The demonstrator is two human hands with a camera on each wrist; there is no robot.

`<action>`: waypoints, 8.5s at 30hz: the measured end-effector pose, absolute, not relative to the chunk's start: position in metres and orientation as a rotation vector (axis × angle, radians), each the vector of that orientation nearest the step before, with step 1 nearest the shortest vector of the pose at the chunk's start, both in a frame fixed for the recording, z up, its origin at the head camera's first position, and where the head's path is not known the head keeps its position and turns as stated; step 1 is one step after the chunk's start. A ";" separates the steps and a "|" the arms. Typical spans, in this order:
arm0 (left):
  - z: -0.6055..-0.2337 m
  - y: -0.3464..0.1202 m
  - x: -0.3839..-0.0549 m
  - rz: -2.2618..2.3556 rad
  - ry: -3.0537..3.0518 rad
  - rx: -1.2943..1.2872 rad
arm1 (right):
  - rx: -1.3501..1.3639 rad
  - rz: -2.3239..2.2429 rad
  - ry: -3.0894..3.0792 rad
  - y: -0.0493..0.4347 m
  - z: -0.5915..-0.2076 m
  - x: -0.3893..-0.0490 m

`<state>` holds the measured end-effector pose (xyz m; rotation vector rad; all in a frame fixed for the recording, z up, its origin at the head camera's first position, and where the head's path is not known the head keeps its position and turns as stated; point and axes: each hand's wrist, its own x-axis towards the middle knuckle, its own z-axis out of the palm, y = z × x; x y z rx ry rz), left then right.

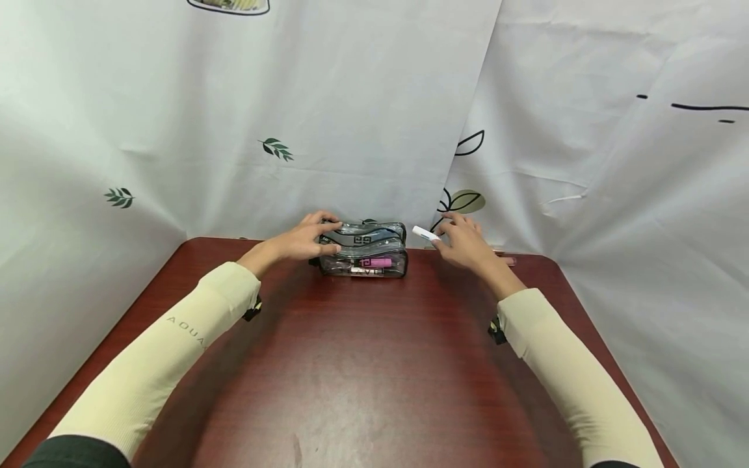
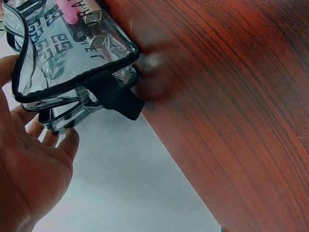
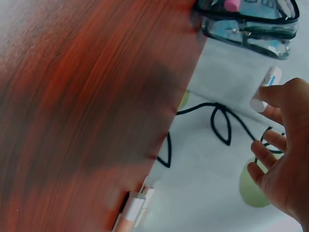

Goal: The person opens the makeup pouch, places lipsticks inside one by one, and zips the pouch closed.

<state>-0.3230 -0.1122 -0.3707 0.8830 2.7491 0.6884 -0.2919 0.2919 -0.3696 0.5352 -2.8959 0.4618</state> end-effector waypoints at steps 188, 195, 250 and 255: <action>-0.367 -0.107 -0.322 0.679 2.734 0.876 | 0.091 0.318 -3.136 0.448 -0.422 -0.271; -0.368 -0.106 -0.323 0.679 2.735 0.872 | 0.072 0.335 -3.127 0.448 -0.425 -0.270; -0.369 -0.106 -0.323 0.686 2.735 0.878 | 0.422 0.399 -2.886 0.336 -0.366 -0.279; -0.369 -0.106 -0.323 0.692 2.731 0.874 | 0.468 0.392 -2.884 0.317 -0.357 -0.278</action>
